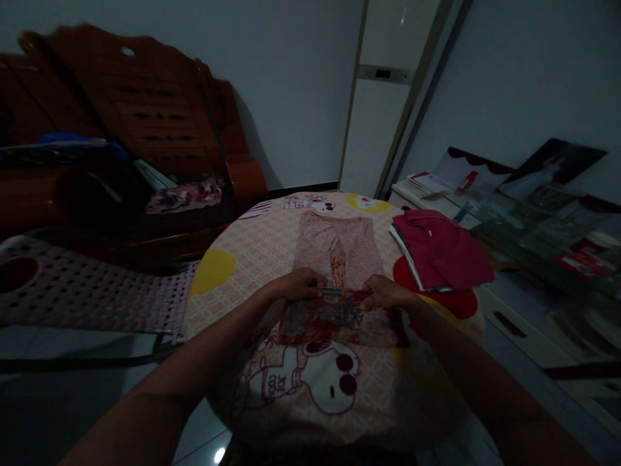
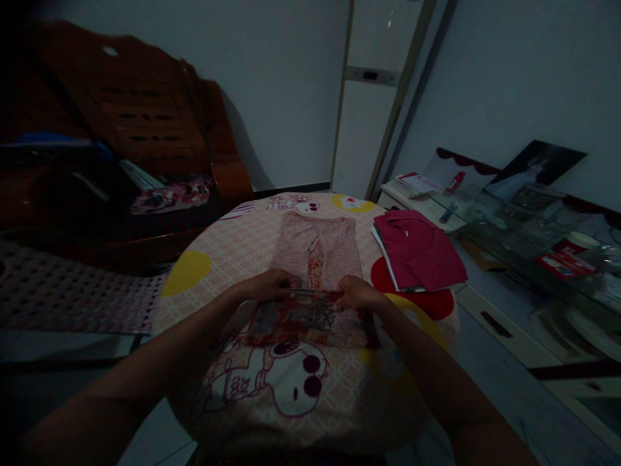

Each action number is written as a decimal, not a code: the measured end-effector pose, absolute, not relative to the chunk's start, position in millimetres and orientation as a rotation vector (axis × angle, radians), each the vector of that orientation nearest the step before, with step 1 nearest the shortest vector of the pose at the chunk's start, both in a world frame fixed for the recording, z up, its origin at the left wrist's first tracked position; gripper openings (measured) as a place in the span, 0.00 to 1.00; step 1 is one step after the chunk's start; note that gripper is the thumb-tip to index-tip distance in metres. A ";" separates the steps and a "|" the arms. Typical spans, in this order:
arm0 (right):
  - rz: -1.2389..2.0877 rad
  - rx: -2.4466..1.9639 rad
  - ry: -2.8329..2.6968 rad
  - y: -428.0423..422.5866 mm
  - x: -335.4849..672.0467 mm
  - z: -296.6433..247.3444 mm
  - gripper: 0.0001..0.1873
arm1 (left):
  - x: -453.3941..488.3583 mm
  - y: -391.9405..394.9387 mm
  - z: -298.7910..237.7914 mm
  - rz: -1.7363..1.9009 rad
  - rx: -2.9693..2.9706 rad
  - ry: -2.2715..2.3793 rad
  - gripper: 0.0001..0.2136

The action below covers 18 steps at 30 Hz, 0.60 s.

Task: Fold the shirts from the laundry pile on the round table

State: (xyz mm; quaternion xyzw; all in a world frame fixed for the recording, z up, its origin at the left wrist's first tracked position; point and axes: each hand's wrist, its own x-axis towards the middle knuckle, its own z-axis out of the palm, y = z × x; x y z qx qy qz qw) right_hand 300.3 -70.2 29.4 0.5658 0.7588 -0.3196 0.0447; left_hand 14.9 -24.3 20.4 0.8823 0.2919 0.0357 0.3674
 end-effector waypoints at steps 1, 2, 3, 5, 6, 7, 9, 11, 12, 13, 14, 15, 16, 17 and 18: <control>-0.951 1.744 2.316 -70.0 300.4 30.0 0.12 | 14.8 -24.6 20.6 0.094 2.262 0.745 0.11; -0.921 1.769 2.304 -69.8 300.6 30.6 0.13 | 14.6 -24.9 20.8 0.099 2.257 0.739 0.11; -0.894 1.793 2.283 -69.7 301.1 31.1 0.14 | 14.3 -25.2 20.8 0.106 2.251 0.734 0.12; -0.868 1.797 2.241 -69.5 302.5 32.0 0.17 | 13.7 -25.6 20.3 0.119 2.243 0.729 0.13; -0.873 1.780 2.234 -69.5 303.5 32.4 0.18 | 13.4 -25.6 19.8 0.125 2.243 0.730 0.13; -0.890 1.761 2.238 -69.5 304.5 32.7 0.18 | 13.2 -25.5 19.1 0.129 2.244 0.733 0.13; -0.948 1.735 2.284 -69.9 306.2 33.1 0.16 | 12.8 -25.0 17.2 0.139 2.251 0.739 0.13; -1.064 1.713 2.351 -71.0 306.8 33.2 0.13 | 12.7 -24.6 14.9 0.141 2.251 0.737 0.11; -1.130 1.705 2.371 -71.9 306.5 33.1 0.12 | 12.7 -24.5 13.9 0.140 2.249 0.736 0.11; -1.188 1.701 2.384 -73.0 305.9 32.9 0.11 | 12.6 -24.6 13.0 0.139 2.246 0.735 0.10; -1.235 1.699 2.390 -74.2 305.1 32.7 0.10 | 12.6 -24.9 12.4 0.137 2.240 0.738 0.09; -1.272 1.699 2.395 -75.4 304.2 32.5 0.09 | 12.5 -25.3 12.4 0.136 2.232 0.747 0.09; -1.303 1.695 2.401 -76.5 303.3 32.6 0.08 | 12.3 -25.8 13.0 0.135 2.223 0.758 0.08; -1.330 1.688 2.413 -77.2 302.7 33.1 0.08 | 12.1 -26.3 14.6 0.135 2.215 0.764 0.08; -1.357 1.680 2.431 -77.5 302.5 34.0 0.07 | 11.8 -26.5 17.3 0.135 2.208 0.766 0.08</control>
